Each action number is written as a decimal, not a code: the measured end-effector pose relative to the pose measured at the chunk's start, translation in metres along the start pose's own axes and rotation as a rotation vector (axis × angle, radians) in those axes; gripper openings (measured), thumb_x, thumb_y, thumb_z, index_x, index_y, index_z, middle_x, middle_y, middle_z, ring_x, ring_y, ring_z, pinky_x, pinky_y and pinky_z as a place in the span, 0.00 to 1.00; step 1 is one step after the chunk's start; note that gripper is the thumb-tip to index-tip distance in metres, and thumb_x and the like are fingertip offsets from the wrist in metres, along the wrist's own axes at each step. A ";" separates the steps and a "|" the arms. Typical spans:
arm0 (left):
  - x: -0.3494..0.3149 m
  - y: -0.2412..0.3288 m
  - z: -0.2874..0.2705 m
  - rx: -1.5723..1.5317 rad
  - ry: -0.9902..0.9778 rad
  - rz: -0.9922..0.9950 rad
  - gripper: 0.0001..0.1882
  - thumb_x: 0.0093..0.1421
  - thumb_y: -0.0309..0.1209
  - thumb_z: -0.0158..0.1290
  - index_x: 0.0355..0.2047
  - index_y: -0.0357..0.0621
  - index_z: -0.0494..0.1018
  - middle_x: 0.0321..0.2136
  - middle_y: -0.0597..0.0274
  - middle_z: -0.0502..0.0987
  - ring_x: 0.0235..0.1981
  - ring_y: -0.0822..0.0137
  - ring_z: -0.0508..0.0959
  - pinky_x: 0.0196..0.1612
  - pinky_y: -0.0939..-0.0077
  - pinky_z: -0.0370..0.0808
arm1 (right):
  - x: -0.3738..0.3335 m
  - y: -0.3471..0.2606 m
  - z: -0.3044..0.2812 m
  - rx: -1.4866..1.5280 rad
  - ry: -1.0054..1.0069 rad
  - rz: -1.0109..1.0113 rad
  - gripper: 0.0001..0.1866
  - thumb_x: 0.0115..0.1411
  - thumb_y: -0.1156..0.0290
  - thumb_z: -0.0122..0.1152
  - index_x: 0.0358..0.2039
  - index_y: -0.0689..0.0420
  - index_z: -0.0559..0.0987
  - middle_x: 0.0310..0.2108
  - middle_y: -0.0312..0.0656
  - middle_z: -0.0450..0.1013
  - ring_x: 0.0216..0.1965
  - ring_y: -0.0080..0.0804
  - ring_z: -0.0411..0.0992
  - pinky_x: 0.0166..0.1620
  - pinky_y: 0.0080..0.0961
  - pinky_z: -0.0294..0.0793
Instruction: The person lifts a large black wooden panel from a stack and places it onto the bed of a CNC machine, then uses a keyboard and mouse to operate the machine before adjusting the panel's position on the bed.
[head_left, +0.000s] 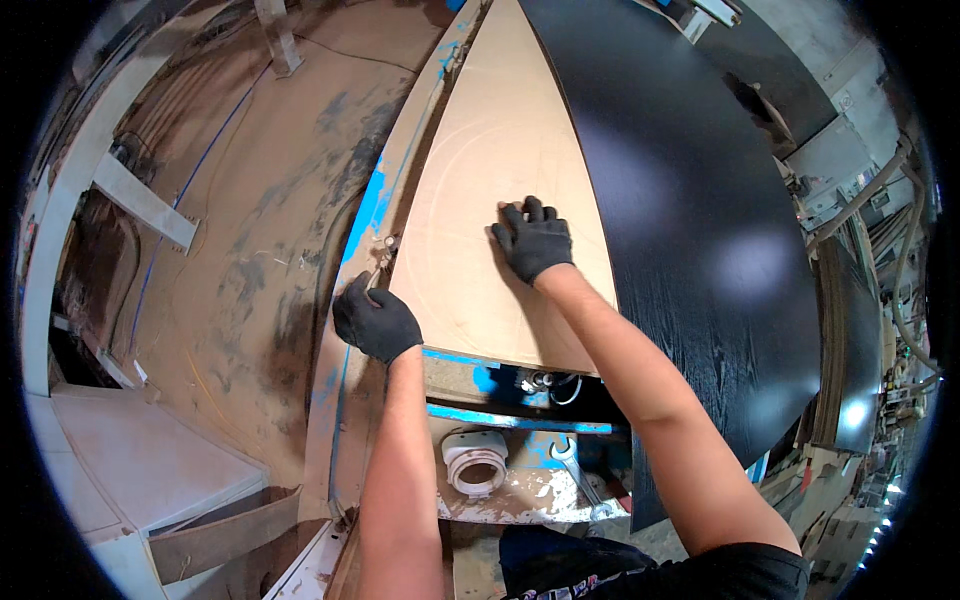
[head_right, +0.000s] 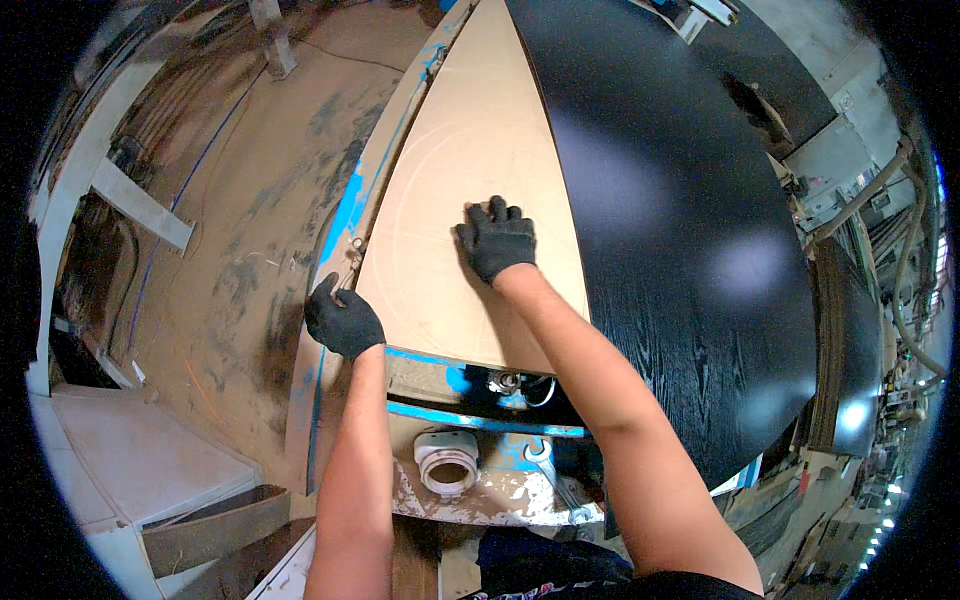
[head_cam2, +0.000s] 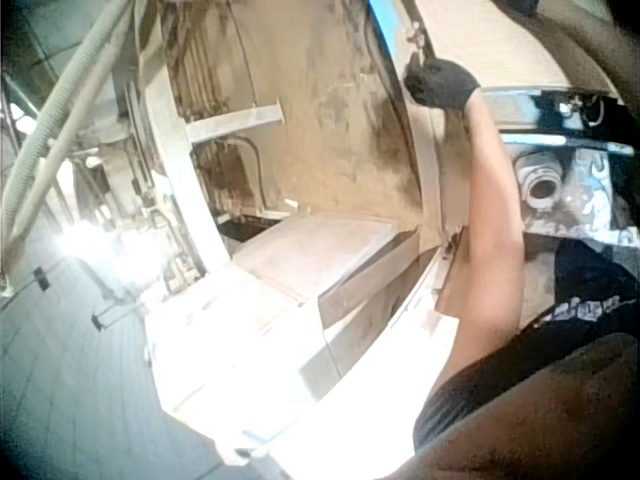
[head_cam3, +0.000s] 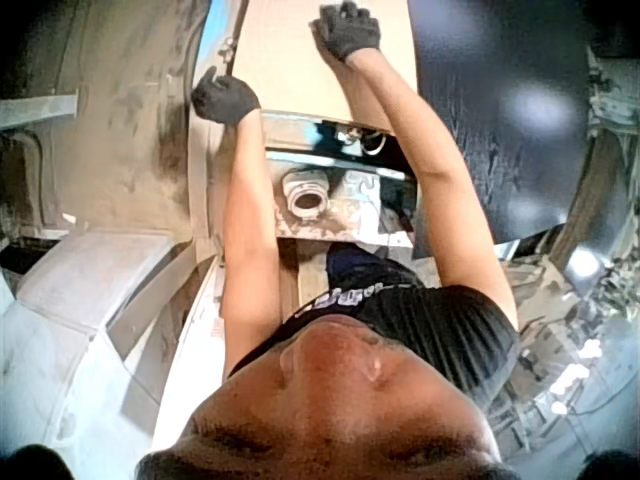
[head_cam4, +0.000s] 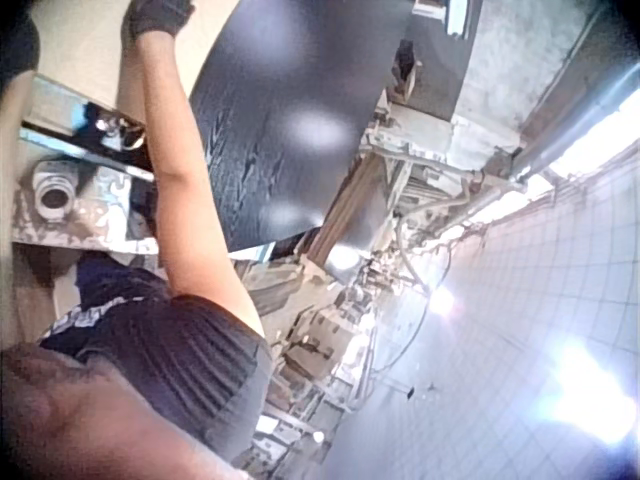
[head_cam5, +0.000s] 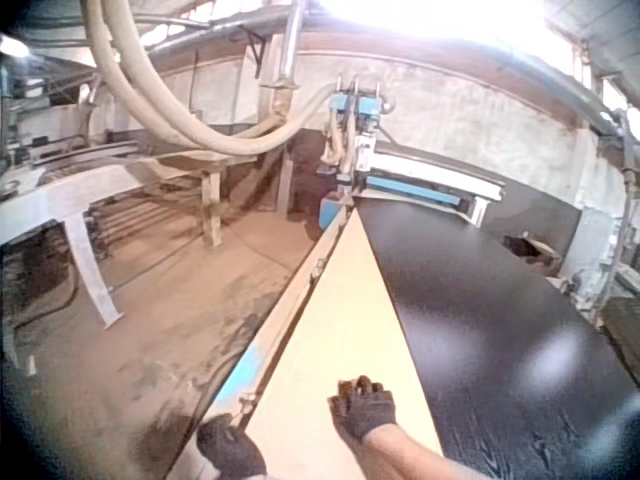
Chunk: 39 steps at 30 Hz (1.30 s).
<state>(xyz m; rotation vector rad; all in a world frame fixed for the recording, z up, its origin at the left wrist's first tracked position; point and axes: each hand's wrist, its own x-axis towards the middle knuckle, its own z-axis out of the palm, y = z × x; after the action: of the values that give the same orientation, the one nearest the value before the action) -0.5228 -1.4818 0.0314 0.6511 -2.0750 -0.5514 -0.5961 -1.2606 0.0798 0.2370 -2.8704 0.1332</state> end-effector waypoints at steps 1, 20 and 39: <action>-0.001 0.002 0.000 0.022 0.016 0.016 0.13 0.49 0.21 0.52 0.34 0.48 0.79 0.32 0.53 0.80 0.35 0.49 0.78 0.41 0.56 0.72 | -0.001 0.012 -0.003 -0.022 -0.035 0.024 0.23 0.63 0.49 0.50 0.55 0.43 0.75 0.51 0.47 0.69 0.48 0.47 0.70 0.47 0.46 0.70; -0.003 0.000 0.008 -0.012 -0.017 0.005 0.11 0.52 0.21 0.49 0.34 0.48 0.77 0.32 0.55 0.79 0.37 0.52 0.77 0.42 0.54 0.70 | 0.023 0.046 -0.010 -0.140 -0.141 0.129 0.27 0.65 0.47 0.46 0.58 0.46 0.72 0.52 0.43 0.69 0.51 0.43 0.69 0.52 0.46 0.67; -0.004 -0.020 0.011 -0.022 -0.006 0.101 0.12 0.51 0.21 0.50 0.35 0.45 0.79 0.35 0.54 0.80 0.39 0.50 0.77 0.45 0.57 0.72 | 0.040 -0.006 0.023 0.501 -0.005 -0.616 0.37 0.63 0.47 0.55 0.60 0.67 0.66 0.62 0.62 0.60 0.67 0.54 0.55 0.68 0.45 0.52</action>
<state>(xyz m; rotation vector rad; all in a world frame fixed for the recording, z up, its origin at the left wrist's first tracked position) -0.5253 -1.4935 0.0111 0.5288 -2.0922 -0.5187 -0.6387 -1.2745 0.0688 1.1845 -2.5716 0.7172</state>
